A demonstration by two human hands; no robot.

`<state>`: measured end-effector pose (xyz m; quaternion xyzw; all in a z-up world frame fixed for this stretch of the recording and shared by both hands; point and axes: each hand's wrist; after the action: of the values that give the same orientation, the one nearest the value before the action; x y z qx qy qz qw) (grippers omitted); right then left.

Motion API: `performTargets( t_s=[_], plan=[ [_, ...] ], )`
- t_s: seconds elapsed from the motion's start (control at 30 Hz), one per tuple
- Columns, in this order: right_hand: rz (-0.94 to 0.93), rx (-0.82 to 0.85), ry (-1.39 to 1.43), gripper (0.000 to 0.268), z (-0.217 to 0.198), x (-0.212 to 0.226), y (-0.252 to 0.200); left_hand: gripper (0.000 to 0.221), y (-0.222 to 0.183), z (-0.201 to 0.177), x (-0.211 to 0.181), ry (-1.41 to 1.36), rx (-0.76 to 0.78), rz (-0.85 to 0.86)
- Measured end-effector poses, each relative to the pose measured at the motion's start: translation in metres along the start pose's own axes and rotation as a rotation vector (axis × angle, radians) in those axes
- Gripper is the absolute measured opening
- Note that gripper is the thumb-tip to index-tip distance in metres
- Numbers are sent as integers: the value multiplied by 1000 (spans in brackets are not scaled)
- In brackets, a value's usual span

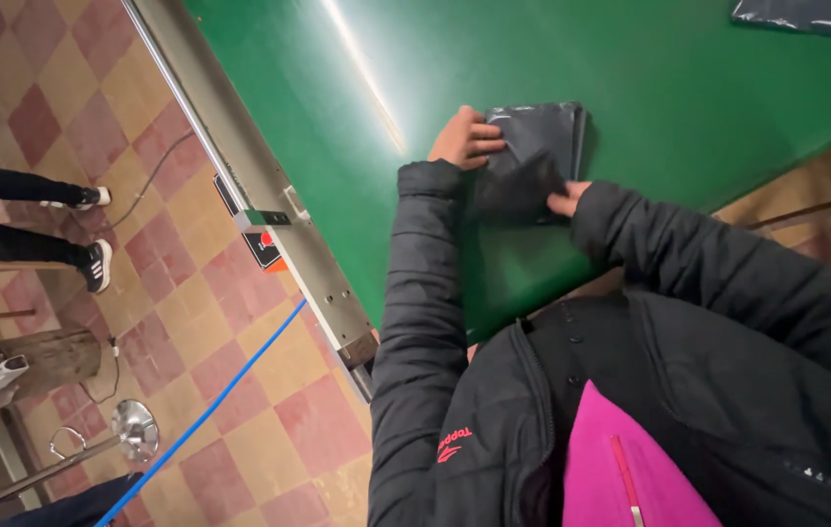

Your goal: Fold plastic bags and stack them into a storage crate.

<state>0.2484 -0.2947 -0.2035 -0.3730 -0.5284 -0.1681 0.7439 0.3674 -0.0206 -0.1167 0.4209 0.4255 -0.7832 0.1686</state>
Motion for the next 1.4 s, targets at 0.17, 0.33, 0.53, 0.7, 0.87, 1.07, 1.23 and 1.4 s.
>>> performTargets(
  t_s=[0.17, 0.33, 0.53, 0.7, 0.87, 1.07, 1.23, 1.4],
  plan=[
    [-90, -106, 699, 49, -27, -10, 24, 74, -9, -19, 56, -89, -4, 39],
    [-116, -107, 871, 50, -45, -70, 60, 39, -12, 27, 68, 715, -340, 319],
    [-112, -215, 902, 46, -39, -79, 10, 35, -23, 102, 6, 1075, -853, 203],
    [-319, -633, -62, 46, -14, 9, -16, 23, -10, 104, 0, 1099, -746, 634],
    [-454, -1042, -209, 64, -83, 113, -107, 37, 35, 212, -79, 713, -514, 773],
    [-513, -1166, -431, 56, -223, 164, -184, 61, 215, 290, -136, 664, -457, 721],
    [-27, -1248, -492, 64, -317, 144, -171, 50, 316, 310, -128, 751, -546, 528],
    [123, -1278, -712, 68, -358, 62, -121, 43, 340, 309, -104, 930, -628, 443]
  ],
)
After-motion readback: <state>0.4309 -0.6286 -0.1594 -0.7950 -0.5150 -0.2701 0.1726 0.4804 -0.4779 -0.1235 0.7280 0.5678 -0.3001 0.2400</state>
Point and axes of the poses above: each hand's wrist, its own y-axis towards the middle knuckle, its own z-axis out of the palm, x = y × z, and after that the axes turned 11 degrees about x, right-handed
